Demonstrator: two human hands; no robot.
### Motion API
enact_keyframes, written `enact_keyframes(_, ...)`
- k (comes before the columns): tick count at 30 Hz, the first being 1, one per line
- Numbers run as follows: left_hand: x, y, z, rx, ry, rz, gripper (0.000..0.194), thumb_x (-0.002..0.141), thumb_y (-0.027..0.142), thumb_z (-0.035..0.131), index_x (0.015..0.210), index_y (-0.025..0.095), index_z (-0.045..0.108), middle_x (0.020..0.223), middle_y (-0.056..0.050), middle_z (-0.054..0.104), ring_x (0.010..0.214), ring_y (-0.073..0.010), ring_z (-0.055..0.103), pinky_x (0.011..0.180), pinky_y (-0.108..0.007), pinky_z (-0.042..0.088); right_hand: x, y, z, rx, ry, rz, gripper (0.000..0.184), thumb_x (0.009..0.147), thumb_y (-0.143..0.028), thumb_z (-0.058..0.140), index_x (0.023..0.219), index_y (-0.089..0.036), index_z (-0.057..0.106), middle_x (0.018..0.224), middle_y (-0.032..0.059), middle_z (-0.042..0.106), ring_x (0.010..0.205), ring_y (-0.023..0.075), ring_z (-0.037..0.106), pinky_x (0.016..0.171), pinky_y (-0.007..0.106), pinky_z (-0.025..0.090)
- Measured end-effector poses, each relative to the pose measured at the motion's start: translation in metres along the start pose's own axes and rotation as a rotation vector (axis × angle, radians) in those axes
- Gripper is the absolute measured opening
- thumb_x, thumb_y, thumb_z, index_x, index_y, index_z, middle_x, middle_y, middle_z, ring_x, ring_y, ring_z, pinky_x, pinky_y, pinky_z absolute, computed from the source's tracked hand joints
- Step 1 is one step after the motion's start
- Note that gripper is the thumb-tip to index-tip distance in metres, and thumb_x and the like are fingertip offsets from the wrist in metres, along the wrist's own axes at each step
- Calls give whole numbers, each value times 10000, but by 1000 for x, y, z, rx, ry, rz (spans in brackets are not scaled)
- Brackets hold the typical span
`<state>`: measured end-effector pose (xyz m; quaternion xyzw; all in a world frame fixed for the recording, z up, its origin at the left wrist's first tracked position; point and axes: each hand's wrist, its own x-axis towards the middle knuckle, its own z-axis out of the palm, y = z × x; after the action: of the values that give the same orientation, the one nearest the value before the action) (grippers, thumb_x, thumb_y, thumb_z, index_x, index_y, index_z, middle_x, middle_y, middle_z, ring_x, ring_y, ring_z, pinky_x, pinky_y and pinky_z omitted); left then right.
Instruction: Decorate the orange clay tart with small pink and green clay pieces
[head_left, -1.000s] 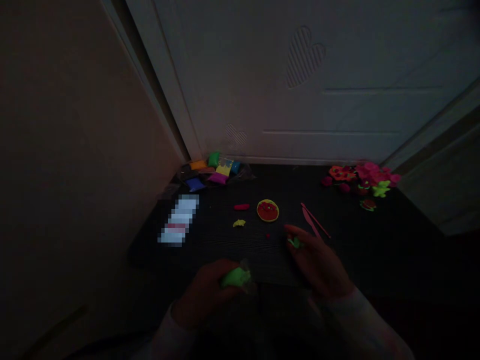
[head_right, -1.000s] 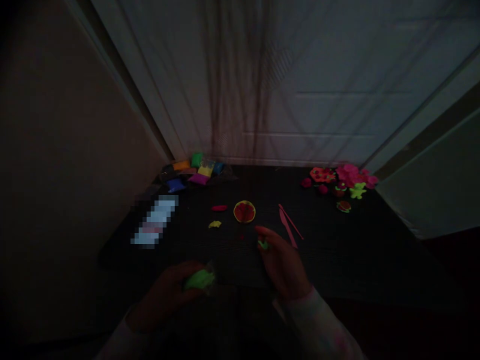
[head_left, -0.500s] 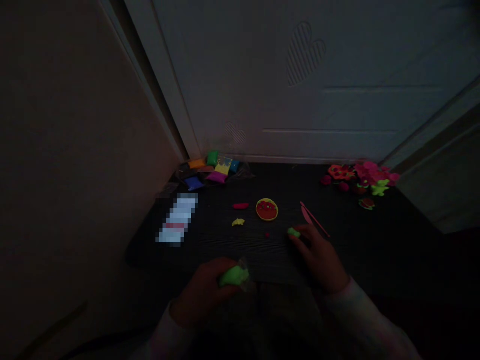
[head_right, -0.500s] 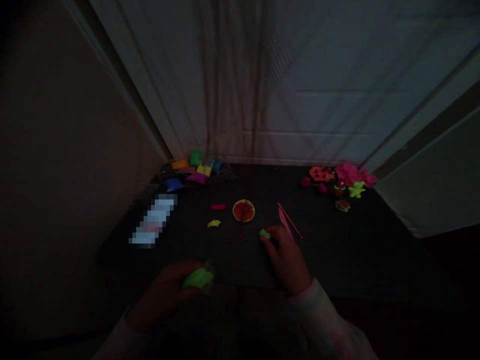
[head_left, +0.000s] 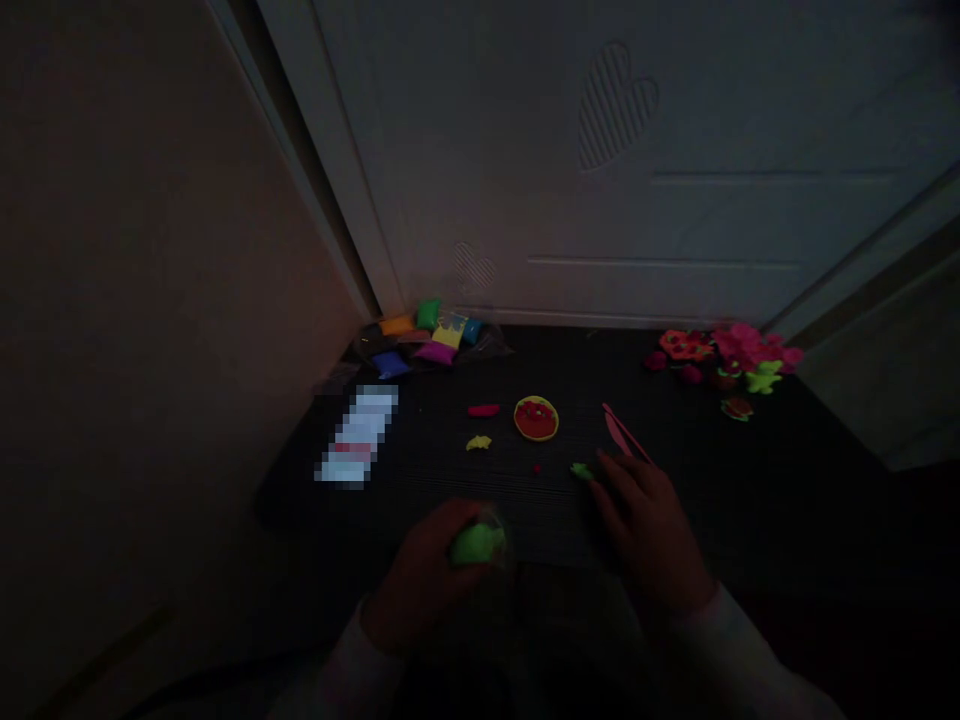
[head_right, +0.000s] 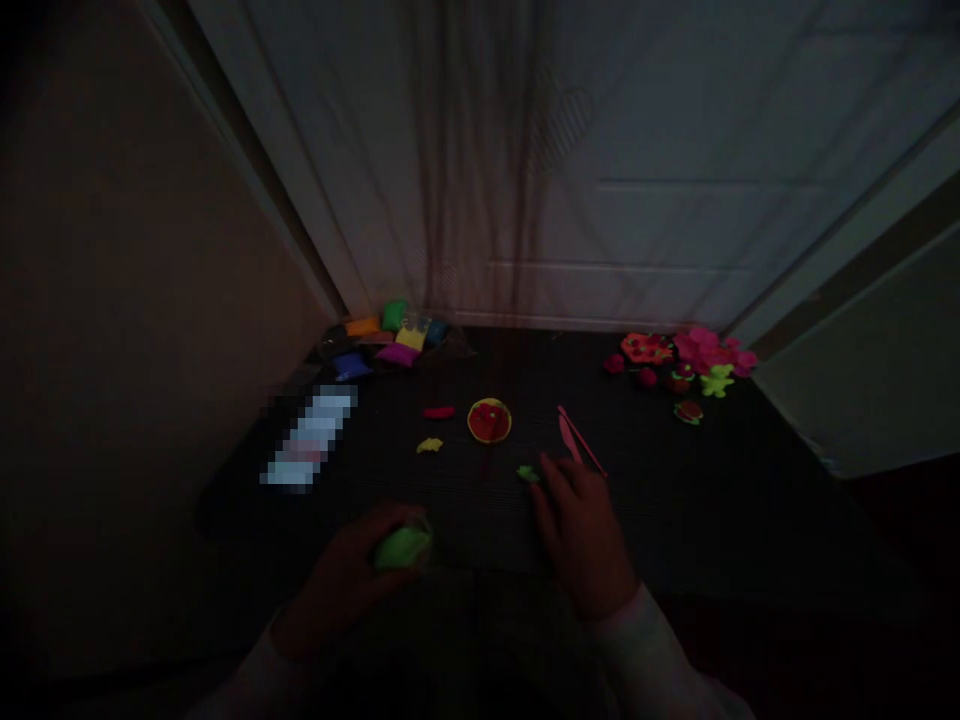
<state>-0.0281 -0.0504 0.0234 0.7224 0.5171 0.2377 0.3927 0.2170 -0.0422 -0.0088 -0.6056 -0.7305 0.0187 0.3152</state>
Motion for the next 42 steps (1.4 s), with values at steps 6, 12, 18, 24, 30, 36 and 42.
enact_keyframes(6, 3, 12, 11, 127, 28, 44, 203, 688, 196, 532, 891, 192, 541, 872, -35, 602, 818, -173, 558, 735, -280, 430, -13, -64, -21, 281, -123, -107, 196, 833, -288, 436, 965, -224, 566, 929, 54, 561, 856, 143, 551, 715, 265, 496)
enact_keyframes(12, 6, 23, 16, 401, -70, -57, 140, 757, 301, 473, 822, 189, 527, 815, -59, 605, 766, -211, 572, 692, -317, 416, -18, -86, -14, 357, -130, -50, 209, 794, -290, 507, 989, -234, 558, 909, 52, 574, 823, 160, 563, 695, 291, 502)
enact_keyframes(18, 5, 27, 15, 294, -92, -161, 300, 748, 374, 501, 952, 155, 476, 842, -72, 611, 796, -226, 582, 689, -314, 419, -19, -86, -11, 409, -248, -4, 100, 788, -273, 517, 859, -227, 570, 876, 43, 555, 815, 166, 542, 702, 312, 478)
enact_keyframes(24, -2, 23, 6, -56, -181, 21, 373, 739, 340, 536, 1057, 160, 464, 1007, -57, 569, 912, -178, 522, 797, -274, 394, -6, -79, -25, 575, -431, -12, 102, 833, -215, 436, 801, -202, 532, 869, 30, 549, 832, 131, 527, 741, 262, 441)
enact_keyframes(30, -2, 27, -4, -269, -342, -108, 375, 689, 363, 604, 991, 157, 521, 869, -2, 583, 777, -145, 510, 674, -232, 391, 6, -71, -40, 578, -618, -34, 113, 846, -212, 406, 788, -202, 504, 761, -4, 569, 701, 99, 533, 640, 216, 424)
enact_keyframes(36, 0, 26, -1, -234, -288, -151, 350, 667, 356, 625, 953, 171, 548, 823, 14, 585, 736, -134, 501, 655, -225, 383, 7, -69, -43, 542, -619, -33, 118, 831, -240, 443, 796, -210, 551, 742, -8, 591, 691, 100, 553, 633, 210, 438)
enact_keyframes(42, 0, 23, -1, -369, -272, -137, 409, 632, 380, 653, 971, 175, 552, 881, -5, 608, 769, -153, 525, 698, -252, 410, 0, -70, -40, 545, -555, -60, 302, 823, -328, 459, 1105, -262, 546, 834, 10, 632, 758, 118, 585, 680, 222, 460)
